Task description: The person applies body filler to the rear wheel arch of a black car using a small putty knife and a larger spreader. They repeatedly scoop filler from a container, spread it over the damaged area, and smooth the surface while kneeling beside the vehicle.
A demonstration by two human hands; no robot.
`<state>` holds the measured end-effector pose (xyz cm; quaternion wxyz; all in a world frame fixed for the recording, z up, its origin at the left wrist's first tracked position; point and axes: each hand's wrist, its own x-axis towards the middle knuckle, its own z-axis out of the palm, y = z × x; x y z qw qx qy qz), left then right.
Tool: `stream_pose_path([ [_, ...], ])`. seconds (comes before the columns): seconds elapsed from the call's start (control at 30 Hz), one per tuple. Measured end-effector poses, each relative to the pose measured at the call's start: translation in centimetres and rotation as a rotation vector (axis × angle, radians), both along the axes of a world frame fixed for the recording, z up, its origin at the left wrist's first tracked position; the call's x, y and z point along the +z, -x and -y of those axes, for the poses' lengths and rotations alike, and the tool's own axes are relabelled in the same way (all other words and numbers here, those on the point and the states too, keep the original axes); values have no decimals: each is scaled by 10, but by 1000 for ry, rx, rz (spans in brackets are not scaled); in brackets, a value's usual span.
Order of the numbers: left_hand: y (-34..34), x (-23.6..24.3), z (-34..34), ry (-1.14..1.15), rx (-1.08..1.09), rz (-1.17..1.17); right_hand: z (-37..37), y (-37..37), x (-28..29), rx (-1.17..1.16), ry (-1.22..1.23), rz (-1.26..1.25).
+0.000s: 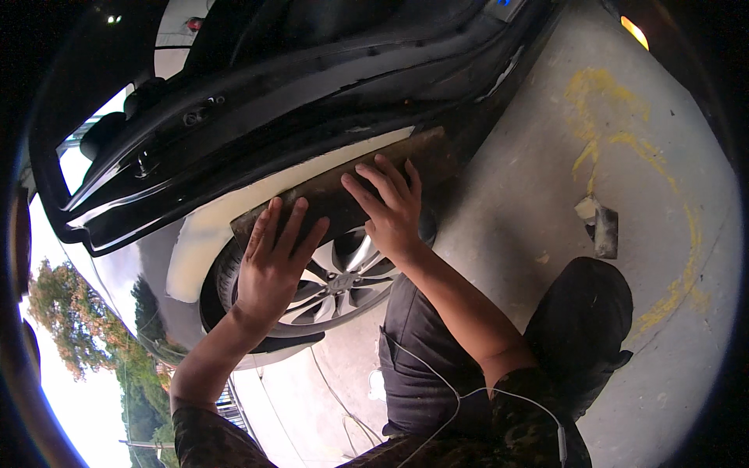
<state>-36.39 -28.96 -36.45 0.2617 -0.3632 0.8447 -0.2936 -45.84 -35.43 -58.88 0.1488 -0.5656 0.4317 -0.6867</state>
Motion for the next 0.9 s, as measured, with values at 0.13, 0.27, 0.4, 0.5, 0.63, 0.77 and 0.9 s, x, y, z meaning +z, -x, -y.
stream_pose_path([
  [0.13,2,-4,-5,-5,11,-19,-1,1,-7,0,0,-31],
  [0.27,5,-9,-13,-3,38,-10,-7,2,-11,-14,18,-70],
  [0.4,10,-3,-24,-23,55,-47,-16,5,-7,-30,45,-73],
  [0.5,15,7,-27,-4,40,-48,-18,8,-2,-78,47,-36],
  [0.63,23,16,-15,31,-2,4,-8,12,4,-167,37,-33],
  [0.77,27,18,-1,46,-23,28,2,13,5,-147,20,-18],
  [0.9,26,18,7,42,-33,6,9,9,4,-165,39,3],
])
